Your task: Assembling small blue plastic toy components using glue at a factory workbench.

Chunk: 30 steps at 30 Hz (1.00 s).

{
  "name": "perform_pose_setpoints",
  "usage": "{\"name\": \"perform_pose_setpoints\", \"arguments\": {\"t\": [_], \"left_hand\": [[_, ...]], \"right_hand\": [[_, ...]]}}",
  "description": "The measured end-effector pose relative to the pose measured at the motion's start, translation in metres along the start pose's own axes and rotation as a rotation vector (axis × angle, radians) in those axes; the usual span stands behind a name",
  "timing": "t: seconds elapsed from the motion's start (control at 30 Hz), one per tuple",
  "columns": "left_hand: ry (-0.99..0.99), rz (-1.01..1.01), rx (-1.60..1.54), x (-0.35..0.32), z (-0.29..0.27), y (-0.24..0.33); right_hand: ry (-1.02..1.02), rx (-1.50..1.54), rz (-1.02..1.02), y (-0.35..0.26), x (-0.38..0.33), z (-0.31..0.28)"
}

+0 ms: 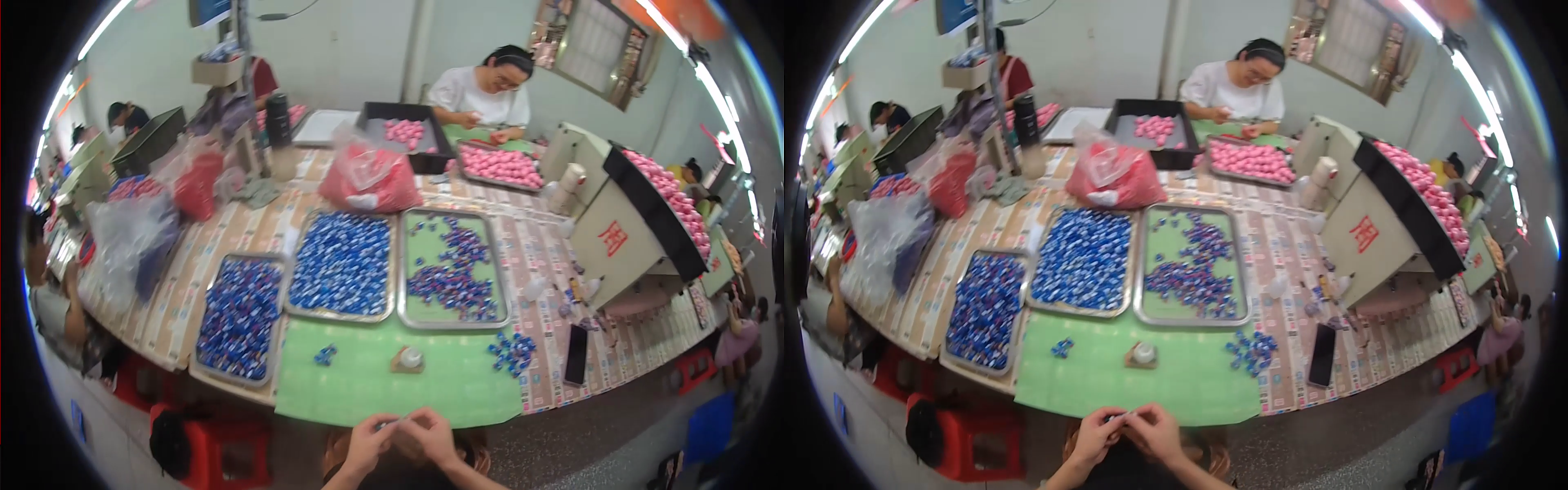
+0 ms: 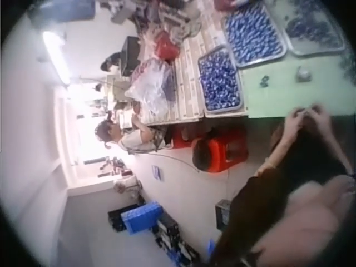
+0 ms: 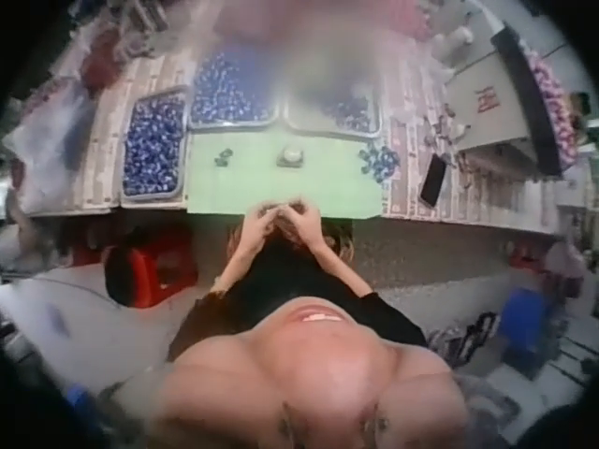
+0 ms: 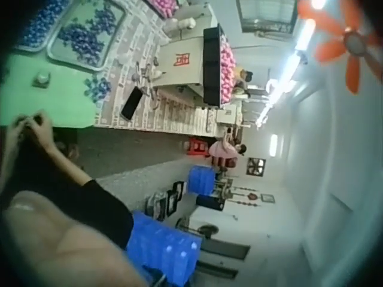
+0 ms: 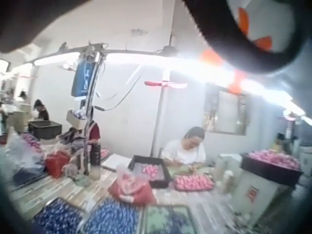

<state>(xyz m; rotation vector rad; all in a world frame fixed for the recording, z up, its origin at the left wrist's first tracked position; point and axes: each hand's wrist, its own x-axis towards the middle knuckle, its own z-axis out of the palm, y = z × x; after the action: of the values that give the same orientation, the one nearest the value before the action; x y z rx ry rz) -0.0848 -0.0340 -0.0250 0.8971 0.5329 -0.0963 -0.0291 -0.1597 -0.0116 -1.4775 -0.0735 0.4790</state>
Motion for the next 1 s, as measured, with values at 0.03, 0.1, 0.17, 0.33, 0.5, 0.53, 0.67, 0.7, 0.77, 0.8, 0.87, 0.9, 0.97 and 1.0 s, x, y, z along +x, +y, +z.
{"name": "perform_pose_setpoints", "arguments": {"t": [0.03,0.1,0.17,0.33,0.5,0.53,0.67,0.7,0.77,0.8,0.87,0.9,0.97,1.0], "left_hand": [[0.006,-0.020,0.008,0.002,0.000,0.000],[0.007,-0.036,-0.031,0.003,0.008,0.004],[0.038,-0.067,0.041,0.005,0.007,0.003],[0.218,-0.092,0.160,0.017,0.038,0.025],[0.097,0.013,0.523,0.031,0.006,-0.012],[0.057,0.000,0.714,0.033,-0.005,-0.019],[0.042,-0.083,0.600,0.064,-0.026,-0.041],[0.044,-0.087,0.603,0.069,-0.026,-0.039],[0.046,-0.096,0.607,0.075,-0.024,-0.040],[0.044,-0.097,0.609,0.080,-0.024,-0.038],[0.038,-0.100,0.612,0.089,-0.022,-0.038],[0.037,-0.108,0.611,0.089,-0.021,-0.038],[0.033,-0.124,0.610,0.089,-0.018,-0.041],[0.030,-0.129,0.611,0.089,-0.017,-0.041]], "right_hand": [[0.016,-0.011,0.056,0.004,0.001,0.000],[0.044,-0.011,0.113,0.004,0.002,-0.002],[0.098,-0.242,-0.073,0.001,0.005,0.002],[0.032,-0.361,-0.158,0.035,0.012,-0.007],[-0.022,-0.329,0.105,0.023,0.011,-0.012],[-0.064,-0.314,0.200,0.009,0.011,-0.011],[-0.102,-0.287,0.313,0.020,0.042,-0.013],[-0.101,-0.285,0.309,0.021,0.048,-0.014],[-0.098,-0.284,0.301,0.022,0.055,-0.016],[-0.093,-0.285,0.293,0.022,0.060,-0.016],[-0.084,-0.288,0.278,0.023,0.069,-0.019],[-0.081,-0.290,0.277,0.023,0.069,-0.020],[-0.073,-0.293,0.276,0.024,0.069,-0.023],[-0.068,-0.295,0.273,0.024,0.069,-0.024]]}}
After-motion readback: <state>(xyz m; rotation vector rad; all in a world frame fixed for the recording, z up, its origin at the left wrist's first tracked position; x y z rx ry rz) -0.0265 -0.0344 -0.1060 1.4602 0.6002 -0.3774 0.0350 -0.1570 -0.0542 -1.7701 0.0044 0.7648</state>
